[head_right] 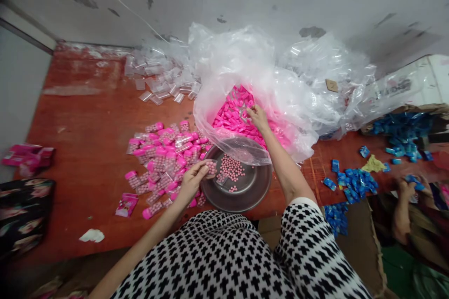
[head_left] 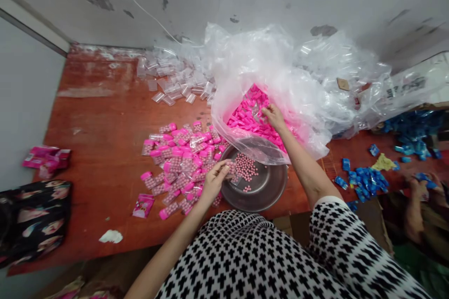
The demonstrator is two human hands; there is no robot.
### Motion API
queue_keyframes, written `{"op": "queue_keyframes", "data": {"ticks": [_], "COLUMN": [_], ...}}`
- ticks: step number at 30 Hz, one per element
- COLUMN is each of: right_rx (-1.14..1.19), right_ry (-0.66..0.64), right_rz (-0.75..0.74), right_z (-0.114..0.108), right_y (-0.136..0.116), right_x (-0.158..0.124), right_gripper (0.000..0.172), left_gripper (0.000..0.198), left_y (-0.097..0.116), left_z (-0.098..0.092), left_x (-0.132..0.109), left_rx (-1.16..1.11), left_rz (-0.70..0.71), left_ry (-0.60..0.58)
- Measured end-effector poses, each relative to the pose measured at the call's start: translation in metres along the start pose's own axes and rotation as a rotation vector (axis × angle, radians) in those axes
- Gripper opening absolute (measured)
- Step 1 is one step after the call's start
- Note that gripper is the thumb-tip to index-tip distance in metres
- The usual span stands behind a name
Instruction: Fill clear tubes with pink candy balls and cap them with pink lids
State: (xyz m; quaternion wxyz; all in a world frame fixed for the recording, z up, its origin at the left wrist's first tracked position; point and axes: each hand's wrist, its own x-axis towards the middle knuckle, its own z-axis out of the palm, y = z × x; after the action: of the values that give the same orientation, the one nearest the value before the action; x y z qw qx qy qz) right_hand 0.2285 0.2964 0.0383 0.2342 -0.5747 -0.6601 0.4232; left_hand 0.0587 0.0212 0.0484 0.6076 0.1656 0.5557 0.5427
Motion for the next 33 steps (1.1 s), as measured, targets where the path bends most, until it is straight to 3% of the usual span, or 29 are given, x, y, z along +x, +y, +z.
{"op": "queue_keyframes", "data": {"ticks": [4,9,13,22,33], "right_rx": [0.478,0.65,0.622,0.676,0.497], "right_ry": [-0.146,-0.2,-0.184,-0.226,-0.105], "right_rz": [0.074,0.014,-0.019,-0.04,-0.254], "right_z": [-0.009,-0.003,0.003,0.019,-0.008], "right_y": [-0.013,-0.038,-0.046,-0.05,-0.061], "right_x": [-0.036,-0.1,-0.143,-0.206,-0.228], "right_gripper": [0.038,0.036,0.035,0.031,0.023], "left_gripper": [0.044,0.042,0.041,0.045,0.043], "left_y": [0.011,0.028,0.033,0.024,0.017], "left_z": [0.012,0.032,0.039,0.05,0.035], "left_x": [0.004,0.008,0.003,-0.027,-0.046], "left_rx": [-0.018,-0.011,0.003,-0.139,0.033], "left_rz": [0.046,0.204,0.256,0.19,0.287], "left_ry": [-0.044,-0.081,-0.109,-0.173,-0.189]}}
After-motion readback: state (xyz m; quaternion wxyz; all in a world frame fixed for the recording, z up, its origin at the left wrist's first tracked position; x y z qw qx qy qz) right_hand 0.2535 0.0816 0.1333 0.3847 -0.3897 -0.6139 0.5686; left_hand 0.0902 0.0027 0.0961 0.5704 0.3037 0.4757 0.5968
